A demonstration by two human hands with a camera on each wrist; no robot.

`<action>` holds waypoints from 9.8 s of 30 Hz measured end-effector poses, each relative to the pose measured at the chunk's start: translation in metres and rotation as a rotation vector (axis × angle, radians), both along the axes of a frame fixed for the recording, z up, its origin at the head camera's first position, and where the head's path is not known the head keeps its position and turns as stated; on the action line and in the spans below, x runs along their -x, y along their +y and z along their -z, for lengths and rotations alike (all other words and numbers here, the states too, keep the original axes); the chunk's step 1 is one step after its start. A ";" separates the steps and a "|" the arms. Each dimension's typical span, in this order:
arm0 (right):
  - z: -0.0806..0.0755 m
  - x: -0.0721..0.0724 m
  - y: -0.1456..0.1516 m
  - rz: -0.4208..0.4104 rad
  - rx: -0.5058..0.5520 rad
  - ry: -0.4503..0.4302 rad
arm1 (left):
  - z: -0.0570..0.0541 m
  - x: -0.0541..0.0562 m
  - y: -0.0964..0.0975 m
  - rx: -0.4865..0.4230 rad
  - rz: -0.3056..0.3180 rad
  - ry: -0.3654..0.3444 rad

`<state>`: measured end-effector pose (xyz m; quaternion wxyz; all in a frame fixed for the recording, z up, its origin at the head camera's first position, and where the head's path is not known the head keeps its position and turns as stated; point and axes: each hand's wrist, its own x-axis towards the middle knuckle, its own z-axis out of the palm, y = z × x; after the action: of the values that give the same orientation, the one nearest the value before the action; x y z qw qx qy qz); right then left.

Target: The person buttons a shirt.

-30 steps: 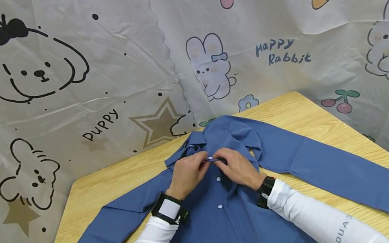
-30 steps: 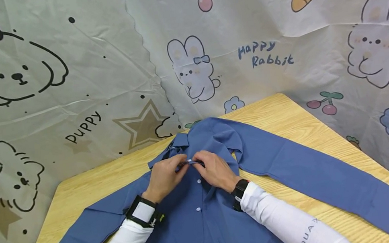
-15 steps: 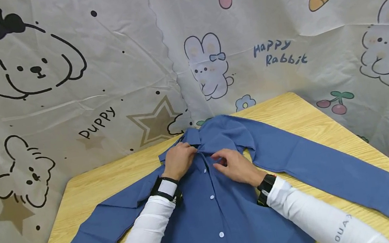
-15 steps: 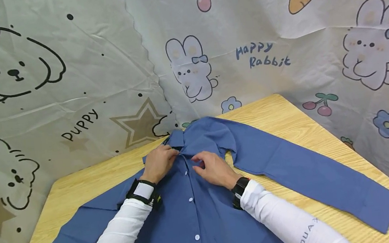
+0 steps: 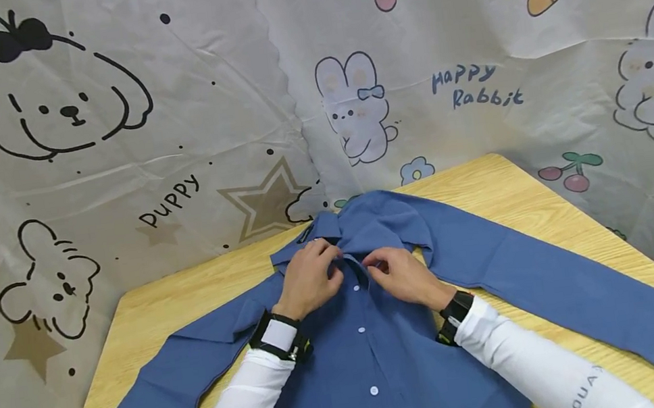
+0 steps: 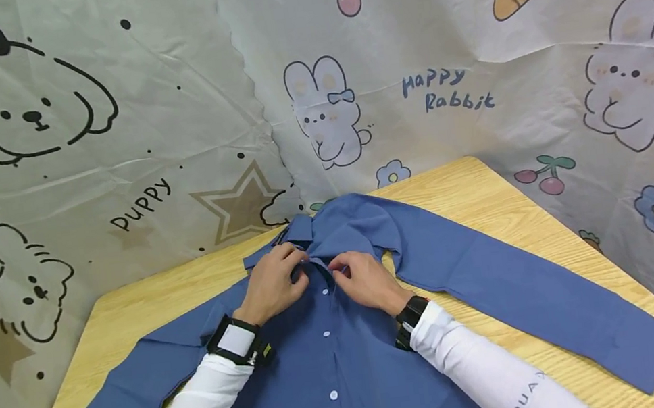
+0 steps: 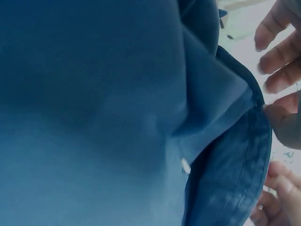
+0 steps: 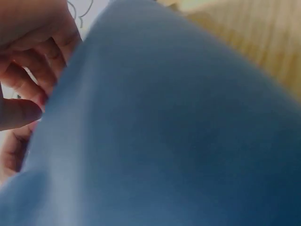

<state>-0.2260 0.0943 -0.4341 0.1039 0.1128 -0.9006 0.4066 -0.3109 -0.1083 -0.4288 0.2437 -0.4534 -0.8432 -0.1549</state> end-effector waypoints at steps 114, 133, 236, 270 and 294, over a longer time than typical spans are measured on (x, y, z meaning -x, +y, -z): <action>0.004 -0.013 -0.011 -0.052 0.084 0.059 | 0.004 -0.046 0.006 -0.212 0.143 -0.453; 0.004 -0.012 -0.009 -0.084 0.149 -0.031 | 0.011 -0.043 0.003 -0.146 0.096 -0.237; -0.031 -0.060 -0.008 -0.229 -0.071 -0.269 | 0.006 -0.085 -0.012 0.183 0.038 -0.361; 0.007 -0.066 -0.049 0.010 -0.427 -0.302 | 0.018 -0.087 0.002 0.103 -0.155 -0.522; 0.008 -0.071 -0.059 0.103 -0.512 -0.093 | 0.017 -0.082 0.002 0.054 -0.220 -0.689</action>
<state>-0.1554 0.0357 -0.4421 0.0509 0.0707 -0.9825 0.1645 -0.2290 -0.1062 -0.4462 -0.0517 -0.2874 -0.9234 -0.2490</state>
